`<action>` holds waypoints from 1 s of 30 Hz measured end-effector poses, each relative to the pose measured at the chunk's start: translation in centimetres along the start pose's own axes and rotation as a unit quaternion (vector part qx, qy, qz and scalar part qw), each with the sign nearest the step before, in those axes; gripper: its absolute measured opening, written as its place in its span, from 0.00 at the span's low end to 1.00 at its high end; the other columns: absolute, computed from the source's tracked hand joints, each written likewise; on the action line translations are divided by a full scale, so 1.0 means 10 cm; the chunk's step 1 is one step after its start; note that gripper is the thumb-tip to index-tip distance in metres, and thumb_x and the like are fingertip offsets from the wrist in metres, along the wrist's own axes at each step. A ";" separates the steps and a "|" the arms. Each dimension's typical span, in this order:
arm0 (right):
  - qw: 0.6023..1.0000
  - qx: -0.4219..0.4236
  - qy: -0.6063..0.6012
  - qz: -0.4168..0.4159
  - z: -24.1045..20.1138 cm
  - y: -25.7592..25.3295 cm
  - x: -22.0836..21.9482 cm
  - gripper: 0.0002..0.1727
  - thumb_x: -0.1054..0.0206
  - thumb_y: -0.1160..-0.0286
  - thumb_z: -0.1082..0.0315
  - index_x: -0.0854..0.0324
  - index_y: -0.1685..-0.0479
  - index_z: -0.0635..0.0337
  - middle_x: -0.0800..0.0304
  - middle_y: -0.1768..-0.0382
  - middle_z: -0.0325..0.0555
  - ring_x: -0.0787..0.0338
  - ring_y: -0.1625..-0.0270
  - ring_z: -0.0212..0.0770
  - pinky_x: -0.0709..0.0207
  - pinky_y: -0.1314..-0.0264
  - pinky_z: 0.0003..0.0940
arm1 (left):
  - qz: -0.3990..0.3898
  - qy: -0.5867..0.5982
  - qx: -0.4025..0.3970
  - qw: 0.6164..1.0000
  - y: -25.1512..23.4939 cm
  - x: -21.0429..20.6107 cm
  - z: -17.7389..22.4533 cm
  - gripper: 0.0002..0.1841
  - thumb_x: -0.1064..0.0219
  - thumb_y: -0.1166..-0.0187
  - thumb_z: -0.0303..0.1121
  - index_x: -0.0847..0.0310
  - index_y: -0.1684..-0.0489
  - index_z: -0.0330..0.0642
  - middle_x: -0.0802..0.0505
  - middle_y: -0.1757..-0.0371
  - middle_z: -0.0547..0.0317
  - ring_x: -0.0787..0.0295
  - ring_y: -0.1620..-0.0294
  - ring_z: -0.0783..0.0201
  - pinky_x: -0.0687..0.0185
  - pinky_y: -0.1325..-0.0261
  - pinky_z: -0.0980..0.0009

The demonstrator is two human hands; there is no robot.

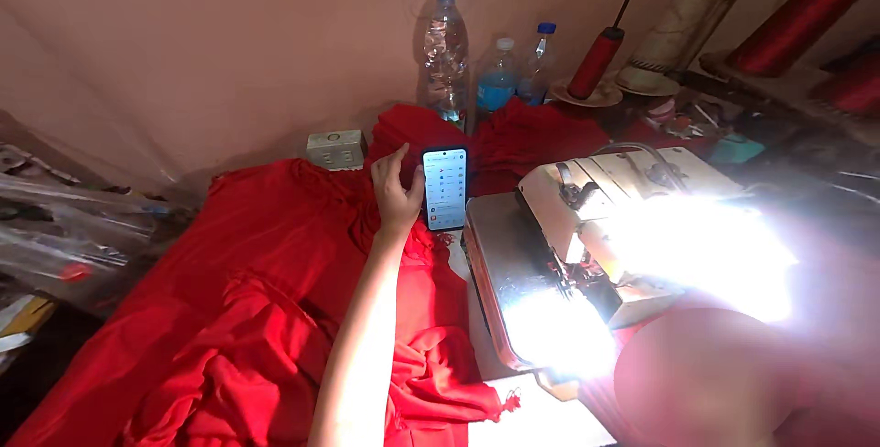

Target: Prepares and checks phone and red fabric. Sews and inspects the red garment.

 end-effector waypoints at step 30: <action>1.000 -0.004 -0.019 -0.010 -0.03 0.00 0.00 0.17 0.34 0.26 0.63 0.14 0.73 0.72 0.21 0.78 0.41 0.34 0.75 0.11 0.41 0.72 0.06 | -0.232 0.147 0.216 0.937 0.08 -0.19 -0.30 0.11 0.39 0.19 0.27 0.20 0.48 0.27 0.12 0.55 0.46 0.15 0.54 0.63 0.18 0.46 0.63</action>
Point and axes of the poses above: each hand's wrist, its own y-axis away from the middle knuckle, its own x-axis out of the back of the hand, z = x × y, the point moved 9 cm from there along -y, towards the middle knuckle
